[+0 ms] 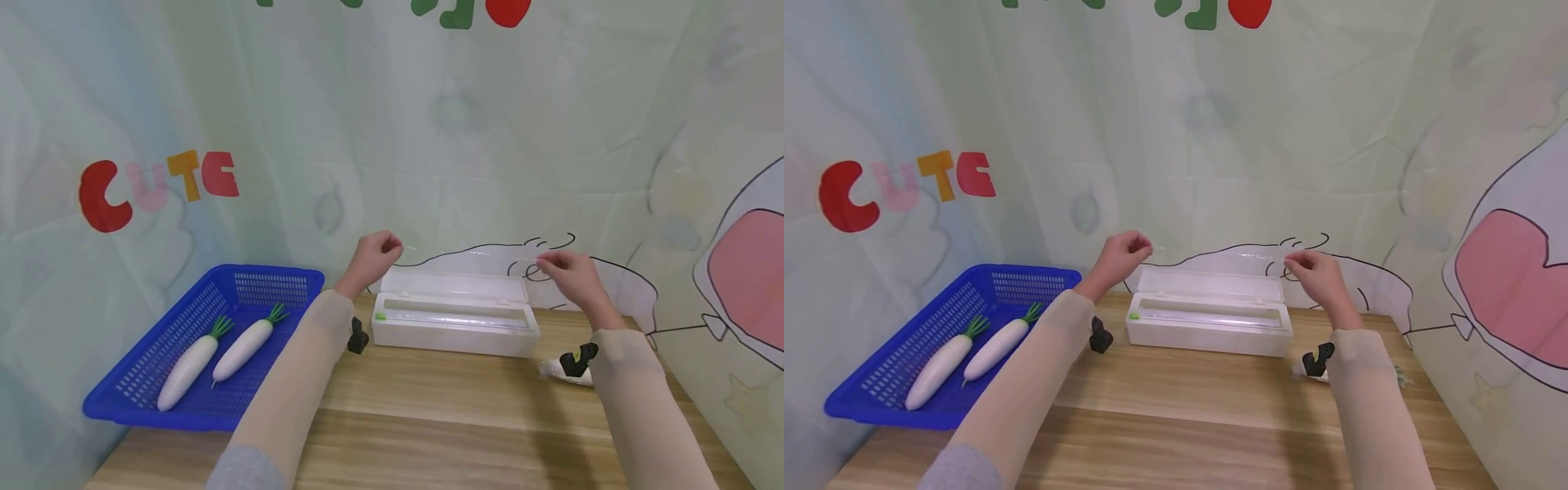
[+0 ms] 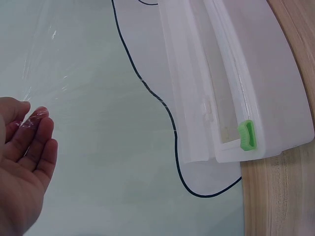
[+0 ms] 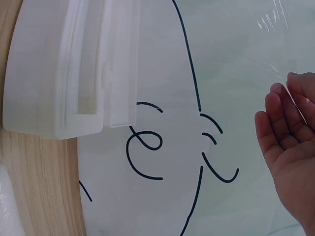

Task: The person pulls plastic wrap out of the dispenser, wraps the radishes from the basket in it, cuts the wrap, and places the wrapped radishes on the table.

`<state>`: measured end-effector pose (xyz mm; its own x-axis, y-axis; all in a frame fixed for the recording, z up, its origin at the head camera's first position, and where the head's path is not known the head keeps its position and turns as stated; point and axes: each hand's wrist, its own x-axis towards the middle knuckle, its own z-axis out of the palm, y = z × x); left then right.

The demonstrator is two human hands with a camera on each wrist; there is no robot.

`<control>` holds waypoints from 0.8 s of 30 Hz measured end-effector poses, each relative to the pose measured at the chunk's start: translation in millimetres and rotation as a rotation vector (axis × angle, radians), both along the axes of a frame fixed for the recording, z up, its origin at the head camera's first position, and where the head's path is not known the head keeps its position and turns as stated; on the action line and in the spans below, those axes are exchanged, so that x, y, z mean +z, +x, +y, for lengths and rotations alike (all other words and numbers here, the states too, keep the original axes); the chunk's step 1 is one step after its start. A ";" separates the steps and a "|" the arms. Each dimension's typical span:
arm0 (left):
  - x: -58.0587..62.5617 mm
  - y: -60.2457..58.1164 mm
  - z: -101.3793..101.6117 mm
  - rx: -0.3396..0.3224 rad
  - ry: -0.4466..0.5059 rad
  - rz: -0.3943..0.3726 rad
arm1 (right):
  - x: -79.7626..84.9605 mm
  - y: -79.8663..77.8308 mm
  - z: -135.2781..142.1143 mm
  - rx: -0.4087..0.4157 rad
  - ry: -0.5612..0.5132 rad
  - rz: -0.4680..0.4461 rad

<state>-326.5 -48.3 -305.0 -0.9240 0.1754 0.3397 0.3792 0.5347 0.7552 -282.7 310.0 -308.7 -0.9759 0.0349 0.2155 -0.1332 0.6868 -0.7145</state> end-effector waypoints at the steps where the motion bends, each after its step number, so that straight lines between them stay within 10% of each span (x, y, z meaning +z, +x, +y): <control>1: 0.7 0.2 -0.3 -0.002 -0.001 0.003 | 0.6 -0.1 0.2 0.001 0.002 0.004; 24: 15.4 7.0 -4.3 -0.026 0.003 0.041 | 17.9 8.8 -0.8 0.007 0.024 0.043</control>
